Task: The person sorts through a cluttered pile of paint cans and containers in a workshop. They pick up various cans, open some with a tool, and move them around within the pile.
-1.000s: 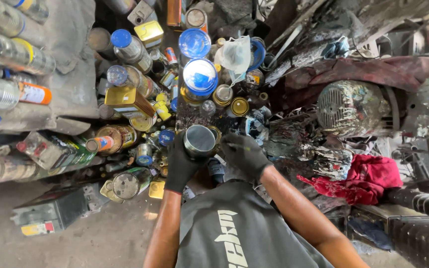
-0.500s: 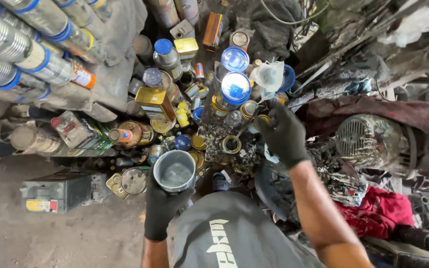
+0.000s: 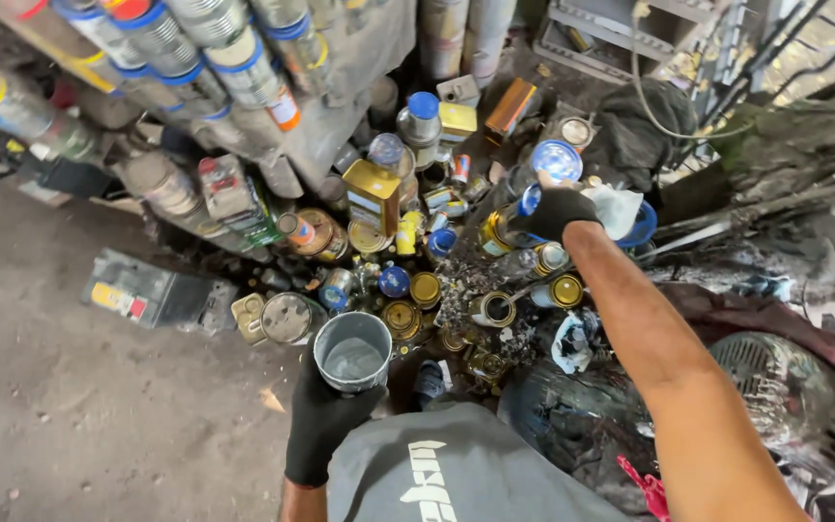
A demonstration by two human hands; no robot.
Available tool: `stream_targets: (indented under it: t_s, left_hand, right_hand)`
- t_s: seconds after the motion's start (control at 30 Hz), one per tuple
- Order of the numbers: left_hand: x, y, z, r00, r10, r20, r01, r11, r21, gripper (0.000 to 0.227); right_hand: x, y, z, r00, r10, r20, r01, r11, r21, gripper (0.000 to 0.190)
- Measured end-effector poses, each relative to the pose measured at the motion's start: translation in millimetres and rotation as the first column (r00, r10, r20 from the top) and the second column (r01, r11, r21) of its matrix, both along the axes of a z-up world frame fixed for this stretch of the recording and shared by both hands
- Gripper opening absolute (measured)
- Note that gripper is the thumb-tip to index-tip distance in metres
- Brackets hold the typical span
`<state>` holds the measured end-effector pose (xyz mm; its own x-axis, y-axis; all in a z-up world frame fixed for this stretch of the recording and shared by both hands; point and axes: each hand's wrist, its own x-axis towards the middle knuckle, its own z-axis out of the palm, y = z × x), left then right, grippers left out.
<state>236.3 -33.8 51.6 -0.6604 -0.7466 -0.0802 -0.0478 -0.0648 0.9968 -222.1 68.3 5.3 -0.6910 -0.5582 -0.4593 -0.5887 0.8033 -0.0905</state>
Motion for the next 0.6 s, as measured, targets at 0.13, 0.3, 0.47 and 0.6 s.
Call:
stream_targets:
  t_s: [0.13, 0.3, 0.47, 0.6]
  left_hand:
    - [5.9, -0.2, -5.9, 0.998, 0.037, 0.055, -0.035, 0.999, -0.032, 0.092]
    - [-6.4, -8.2, -5.9, 0.998, -0.049, -0.046, 0.044, 0.994, -0.099, 0.098]
    - [-21.7, -10.5, 1.2, 0.972, -0.113, -0.206, 0.124, 0.992, 0.039, 0.093]
    - [-38.8, -15.4, 14.5, 0.973, -0.145, -0.182, 0.12, 0.983, -0.142, 0.092]
  right_hand:
    - [-5.2, 0.2, 2.4, 0.994, 0.042, -0.104, -0.043, 0.999, -0.012, 0.115]
    - [36.1, -3.9, 80.6, 0.986, -0.079, -0.148, 0.067, 0.994, -0.085, 0.11]
    - [118.3, 4.3, 88.4, 0.881, 0.288, 0.374, 0.128, 0.618, -0.776, 0.105]
    - [208.8, -5.0, 91.0, 0.525, 0.706, 0.475, 0.581, 0.111, -0.806, 0.102]
